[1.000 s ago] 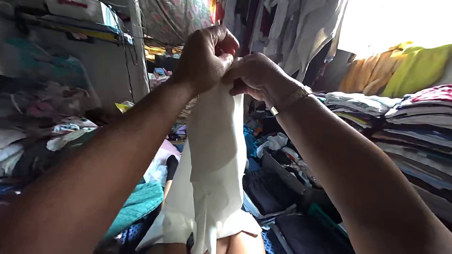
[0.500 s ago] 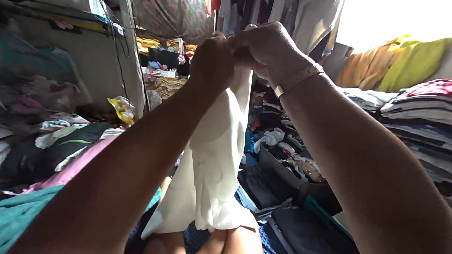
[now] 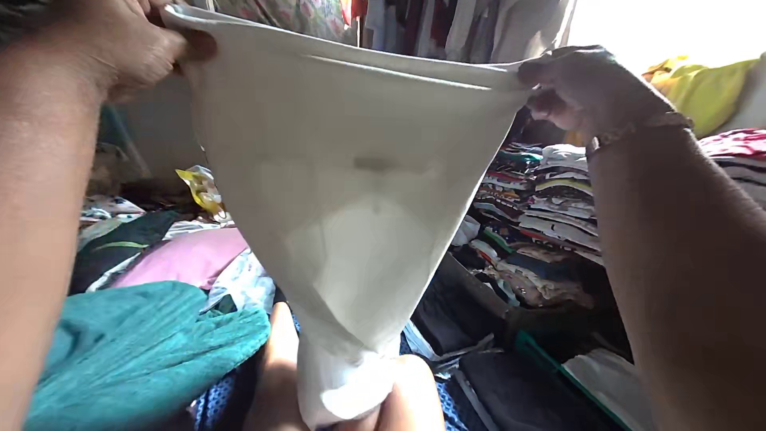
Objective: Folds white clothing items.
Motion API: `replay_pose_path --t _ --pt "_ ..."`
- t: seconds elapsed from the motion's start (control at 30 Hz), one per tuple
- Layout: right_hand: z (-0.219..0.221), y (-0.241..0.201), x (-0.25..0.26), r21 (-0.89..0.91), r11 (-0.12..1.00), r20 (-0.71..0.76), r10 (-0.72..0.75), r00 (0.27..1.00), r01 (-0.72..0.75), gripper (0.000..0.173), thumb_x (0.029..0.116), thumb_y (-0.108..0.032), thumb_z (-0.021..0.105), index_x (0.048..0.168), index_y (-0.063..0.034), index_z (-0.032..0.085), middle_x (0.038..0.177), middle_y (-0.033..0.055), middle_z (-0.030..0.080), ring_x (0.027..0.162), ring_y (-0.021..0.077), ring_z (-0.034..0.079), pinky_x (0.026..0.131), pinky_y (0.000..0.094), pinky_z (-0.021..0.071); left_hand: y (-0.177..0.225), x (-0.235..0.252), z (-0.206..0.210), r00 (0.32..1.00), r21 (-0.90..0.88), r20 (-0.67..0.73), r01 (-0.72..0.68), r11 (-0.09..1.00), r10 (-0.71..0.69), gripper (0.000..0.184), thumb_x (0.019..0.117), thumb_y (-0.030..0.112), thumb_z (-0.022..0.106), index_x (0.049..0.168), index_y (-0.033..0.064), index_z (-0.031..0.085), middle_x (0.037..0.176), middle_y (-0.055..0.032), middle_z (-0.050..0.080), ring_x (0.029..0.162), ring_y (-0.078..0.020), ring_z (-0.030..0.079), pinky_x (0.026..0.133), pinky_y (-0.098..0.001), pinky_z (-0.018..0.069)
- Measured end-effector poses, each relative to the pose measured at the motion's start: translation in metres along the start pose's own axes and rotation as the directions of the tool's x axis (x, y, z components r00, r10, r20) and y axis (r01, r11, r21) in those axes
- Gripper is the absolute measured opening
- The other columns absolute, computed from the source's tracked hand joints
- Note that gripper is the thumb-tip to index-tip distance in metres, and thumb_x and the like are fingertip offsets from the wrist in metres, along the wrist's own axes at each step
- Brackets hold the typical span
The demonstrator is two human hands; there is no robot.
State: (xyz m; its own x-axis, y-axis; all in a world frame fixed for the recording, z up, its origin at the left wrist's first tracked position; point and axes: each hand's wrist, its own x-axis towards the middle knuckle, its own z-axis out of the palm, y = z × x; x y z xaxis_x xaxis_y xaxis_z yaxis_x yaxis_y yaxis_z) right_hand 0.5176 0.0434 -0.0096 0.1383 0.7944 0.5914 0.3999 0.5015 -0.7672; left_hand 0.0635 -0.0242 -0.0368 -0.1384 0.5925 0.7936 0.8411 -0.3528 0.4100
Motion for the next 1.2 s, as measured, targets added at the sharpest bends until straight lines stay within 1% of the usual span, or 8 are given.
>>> replay_pose_path --t 0.17,0.27,0.6,0.77,0.87,1.03,1.13,1.2 --pt "0.004 0.013 -0.013 0.022 1.000 0.138 -0.014 0.990 0.011 0.021 0.0976 -0.007 0.061 0.118 -0.0122 0.062 0.091 0.0001 0.064 0.060 0.0051 0.057 0.053 0.0200 0.0503 -0.012 -0.023 -0.002 0.978 -0.113 0.123 -0.157 0.981 0.171 0.037 0.0979 -0.005 0.055 0.132 0.0095 0.058 0.106 -0.0044 0.062 0.083 -0.0012 0.057 0.076 -0.0230 0.0511" --pt "0.002 0.020 -0.029 -0.096 0.993 0.276 -0.042 0.960 0.071 0.029 0.0988 -0.004 0.060 0.127 -0.0117 0.062 0.101 0.0048 0.067 0.063 0.0078 0.060 0.053 0.0221 0.0508 -0.016 -0.042 0.000 0.971 -0.140 0.174 -0.142 0.980 0.165 0.031 0.0969 -0.007 0.056 0.125 0.0037 0.062 0.103 -0.0047 0.066 0.081 0.0013 0.060 0.075 -0.0204 0.0538" --pt "0.005 0.079 -0.094 -0.283 0.936 0.642 0.022 0.767 0.210 0.008 0.0937 -0.001 0.068 0.100 0.0005 0.073 0.071 0.0070 0.068 0.053 0.0124 0.063 0.052 0.0282 0.0558 -0.093 -0.097 0.010 0.943 -0.394 0.306 -0.004 0.919 0.135 0.030 0.0884 -0.015 0.050 0.096 0.0054 0.070 0.084 0.0047 0.074 0.074 0.0010 0.068 0.070 -0.0170 0.0587" --pt "0.028 0.119 -0.129 -0.366 0.874 0.807 0.128 0.576 0.320 0.016 0.0948 -0.009 0.070 0.107 0.0019 0.070 0.086 0.0101 0.067 0.062 0.0125 0.062 0.061 0.0298 0.0567 -0.101 -0.120 0.022 0.884 -0.255 0.468 0.108 0.961 0.025 0.023 0.0928 -0.014 0.054 0.093 0.0033 0.070 0.079 -0.0006 0.072 0.070 -0.0050 0.067 0.068 -0.0211 0.0568" --pt "0.031 0.139 -0.140 -0.322 0.862 0.800 0.027 0.600 0.391 0.015 0.0933 -0.013 0.071 0.094 0.0022 0.071 0.098 0.0114 0.062 0.077 0.0121 0.059 0.069 0.0273 0.0527 -0.124 -0.134 0.028 0.878 -0.310 0.471 0.072 0.948 0.087 0.020 0.0872 -0.010 0.059 0.090 0.0063 0.069 0.086 0.0003 0.071 0.077 -0.0065 0.068 0.071 -0.0238 0.0572" --pt "0.032 0.200 -0.152 0.076 0.983 0.690 -0.172 0.703 0.166 0.018 0.0895 -0.015 0.058 0.095 -0.0076 0.074 0.113 -0.0007 0.071 0.103 0.0039 0.064 0.089 0.0251 0.0538 -0.146 -0.173 0.038 0.832 -0.729 0.416 0.064 0.682 0.367 0.010 0.0920 0.039 0.068 0.092 0.0311 0.075 0.111 0.0112 0.072 0.109 -0.0053 0.066 0.093 -0.0238 0.0557" --pt "0.041 0.221 -0.166 0.554 0.828 0.584 -0.310 0.750 -0.089 0.021 0.0954 -0.030 0.059 0.092 -0.0205 0.077 0.118 0.0010 0.075 0.122 0.0157 0.064 0.108 0.0363 0.0491 -0.132 -0.195 0.045 0.794 -0.928 0.303 0.120 0.353 0.528 0.017 0.0961 0.037 0.064 0.095 0.0241 0.074 0.094 0.0072 0.073 0.106 -0.0122 0.069 0.106 -0.0357 0.0510" --pt "0.044 0.219 -0.175 0.692 0.698 0.535 -0.325 0.780 -0.183 0.016 0.0931 -0.037 0.066 0.086 -0.0270 0.076 0.111 -0.0005 0.077 0.116 0.0146 0.068 0.106 0.0356 0.0519 -0.127 -0.203 0.046 0.790 -0.948 0.288 0.154 0.278 0.542 0.018 0.0966 0.036 0.063 0.096 0.0228 0.075 0.090 0.0079 0.073 0.102 -0.0118 0.070 0.108 -0.0383 0.0497"
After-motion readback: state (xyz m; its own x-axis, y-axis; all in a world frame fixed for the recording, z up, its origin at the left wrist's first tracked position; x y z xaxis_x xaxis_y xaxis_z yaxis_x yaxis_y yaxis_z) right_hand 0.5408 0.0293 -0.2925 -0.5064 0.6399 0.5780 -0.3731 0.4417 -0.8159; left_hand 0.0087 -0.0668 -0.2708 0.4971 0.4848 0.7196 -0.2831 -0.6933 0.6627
